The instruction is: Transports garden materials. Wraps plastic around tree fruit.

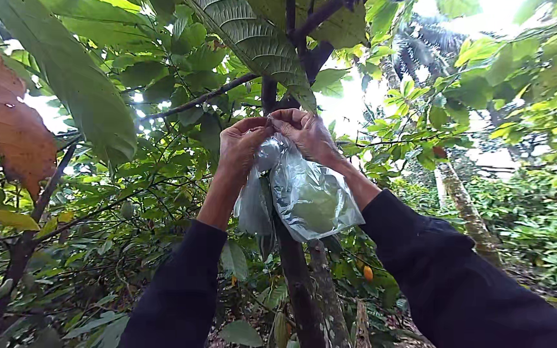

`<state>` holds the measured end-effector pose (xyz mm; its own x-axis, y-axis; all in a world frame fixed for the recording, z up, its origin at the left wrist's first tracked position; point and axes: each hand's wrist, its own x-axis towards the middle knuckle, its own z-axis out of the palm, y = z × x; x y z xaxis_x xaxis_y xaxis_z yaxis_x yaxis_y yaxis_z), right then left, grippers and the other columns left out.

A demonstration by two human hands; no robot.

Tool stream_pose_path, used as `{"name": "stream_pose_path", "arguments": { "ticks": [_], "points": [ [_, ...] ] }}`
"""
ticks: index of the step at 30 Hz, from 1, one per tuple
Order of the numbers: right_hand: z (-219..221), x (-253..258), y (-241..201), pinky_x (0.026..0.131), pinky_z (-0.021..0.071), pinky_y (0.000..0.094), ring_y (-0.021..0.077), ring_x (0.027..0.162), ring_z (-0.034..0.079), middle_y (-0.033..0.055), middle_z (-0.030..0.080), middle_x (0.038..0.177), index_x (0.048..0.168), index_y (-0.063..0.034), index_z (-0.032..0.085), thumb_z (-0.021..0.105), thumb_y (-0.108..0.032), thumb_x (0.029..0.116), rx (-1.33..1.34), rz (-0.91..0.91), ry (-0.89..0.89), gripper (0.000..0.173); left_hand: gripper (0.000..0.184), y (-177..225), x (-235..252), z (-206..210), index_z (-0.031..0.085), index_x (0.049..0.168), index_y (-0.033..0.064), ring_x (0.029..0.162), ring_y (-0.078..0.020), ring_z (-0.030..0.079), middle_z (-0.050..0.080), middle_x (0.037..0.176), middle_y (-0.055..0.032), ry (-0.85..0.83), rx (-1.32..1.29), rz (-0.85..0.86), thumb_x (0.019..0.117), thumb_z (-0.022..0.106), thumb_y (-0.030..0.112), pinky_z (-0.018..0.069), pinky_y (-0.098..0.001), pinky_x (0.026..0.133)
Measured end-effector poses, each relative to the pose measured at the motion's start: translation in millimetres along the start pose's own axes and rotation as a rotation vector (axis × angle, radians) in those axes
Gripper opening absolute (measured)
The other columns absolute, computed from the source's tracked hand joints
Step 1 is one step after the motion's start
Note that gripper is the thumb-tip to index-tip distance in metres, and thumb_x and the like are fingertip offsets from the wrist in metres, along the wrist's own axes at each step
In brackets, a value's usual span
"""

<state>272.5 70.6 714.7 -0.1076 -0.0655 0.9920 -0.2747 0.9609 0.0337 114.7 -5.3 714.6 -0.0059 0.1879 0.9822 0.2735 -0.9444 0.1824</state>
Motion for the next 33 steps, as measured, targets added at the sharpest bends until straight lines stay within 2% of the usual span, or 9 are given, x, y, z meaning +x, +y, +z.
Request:
{"name": "stream_pose_path", "arguments": {
  "ticks": [8, 12, 15, 19, 22, 26, 30, 32, 33],
  "points": [
    [-3, 10, -3, 0.083, 0.0573, 0.0224, 0.0023, 0.086, 0.069, -0.0021, 0.075, 0.101, 0.122, -0.0100, 0.070, 0.065, -0.015, 0.1013, -0.031, -0.012, -0.035, 0.022, 0.022, -1, -2, -1, 0.073, 0.114, 0.0015, 0.085, -0.0163, 0.071, 0.075, 0.099, -0.0106, -0.039, -0.048, 0.022, 0.0923, 0.073, 0.006, 0.0598, -0.0317, 0.074],
    [-8, 9, -8, 0.090, 0.0573, 0.0244, 0.0042, 0.094, 0.071, -0.0013, 0.076, 0.105, 0.123, -0.0114, 0.070, 0.063, -0.016, 0.1024, -0.087, -0.026, -0.075, 0.022, 0.020, -4, -5, -3, 0.073, 0.113, 0.0022, 0.084, -0.0144, 0.070, 0.074, 0.098, -0.0091, -0.063, -0.039, 0.034, 0.0939, 0.071, 0.005, 0.0590, -0.0297, 0.075],
    [-14, 12, -7, 0.093, 0.0566, 0.0249, 0.0047, 0.099, 0.070, -0.0017, 0.075, 0.108, 0.123, -0.0134, 0.071, 0.060, -0.016, 0.1039, -0.123, -0.054, -0.122, 0.022, 0.018, -6, -33, -13, 0.072, 0.115, 0.0072, 0.078, -0.0113, 0.066, 0.072, 0.099, -0.0064, -0.145, 0.046, 0.136, 0.0989, 0.064, 0.007, 0.0566, -0.0253, 0.068],
    [-20, 16, -7, 0.084, 0.0588, 0.0255, 0.0066, 0.090, 0.070, 0.0006, 0.073, 0.101, 0.124, -0.0098, 0.065, 0.066, -0.016, 0.1005, -0.187, -0.072, -0.120, 0.024, 0.020, -9, -18, -13, 0.068, 0.114, 0.0027, 0.082, -0.0133, 0.068, 0.070, 0.100, -0.0079, -0.159, 0.036, 0.205, 0.0944, 0.067, 0.001, 0.0587, -0.0273, 0.071],
    [-24, 20, -7, 0.075, 0.0588, 0.0225, 0.0038, 0.079, 0.070, -0.0018, 0.074, 0.093, 0.113, -0.0092, 0.068, 0.074, -0.017, 0.0952, -0.240, -0.070, -0.094, 0.020, 0.030, -11, 7, -8, 0.060, 0.114, 0.0009, 0.080, -0.0160, 0.071, 0.073, 0.093, -0.0104, -0.128, -0.038, 0.168, 0.0882, 0.075, 0.000, 0.0602, -0.0299, 0.071],
    [-28, 24, -4, 0.078, 0.0586, 0.0214, 0.0037, 0.084, 0.069, -0.0009, 0.073, 0.096, 0.107, -0.0077, 0.071, 0.074, -0.010, 0.0932, -0.196, -0.122, -0.137, 0.014, 0.042, -8, 11, -7, 0.060, 0.127, -0.0005, 0.080, -0.0168, 0.072, 0.074, 0.095, -0.0120, -0.166, -0.004, 0.154, 0.0879, 0.076, 0.000, 0.0615, -0.0306, 0.071],
    [-30, 26, -5, 0.079, 0.0581, 0.0210, 0.0028, 0.086, 0.069, -0.0013, 0.073, 0.096, 0.107, -0.0069, 0.069, 0.076, -0.011, 0.0919, -0.192, -0.161, -0.184, 0.017, 0.020, -5, 10, -5, 0.072, 0.108, -0.0007, 0.080, -0.0122, 0.071, 0.074, 0.091, -0.0065, -0.137, 0.091, 0.180, 0.0889, 0.076, 0.004, 0.0603, -0.0281, 0.073],
    [-14, 24, -5, 0.082, 0.0564, 0.0201, 0.0021, 0.087, 0.067, 0.0017, 0.071, 0.097, 0.107, -0.0012, 0.068, 0.072, -0.008, 0.0924, -0.202, -0.266, -0.171, 0.016, 0.014, 5, 2, -13, 0.074, 0.104, 0.0055, 0.083, -0.0054, 0.069, 0.074, 0.094, 0.0010, -0.104, 0.292, 0.183, 0.0924, 0.074, 0.013, 0.0580, -0.0248, 0.077],
    [-8, 22, -1, 0.078, 0.0567, 0.0205, 0.0033, 0.083, 0.066, 0.0038, 0.071, 0.092, 0.101, 0.0013, 0.070, 0.072, -0.004, 0.0894, -0.178, -0.338, -0.122, 0.013, 0.014, 8, -3, -15, 0.075, 0.105, 0.0104, 0.085, -0.0013, 0.068, 0.074, 0.096, 0.0053, -0.112, 0.401, 0.169, 0.0945, 0.072, 0.019, 0.0569, -0.0224, 0.078]
  ]
}}
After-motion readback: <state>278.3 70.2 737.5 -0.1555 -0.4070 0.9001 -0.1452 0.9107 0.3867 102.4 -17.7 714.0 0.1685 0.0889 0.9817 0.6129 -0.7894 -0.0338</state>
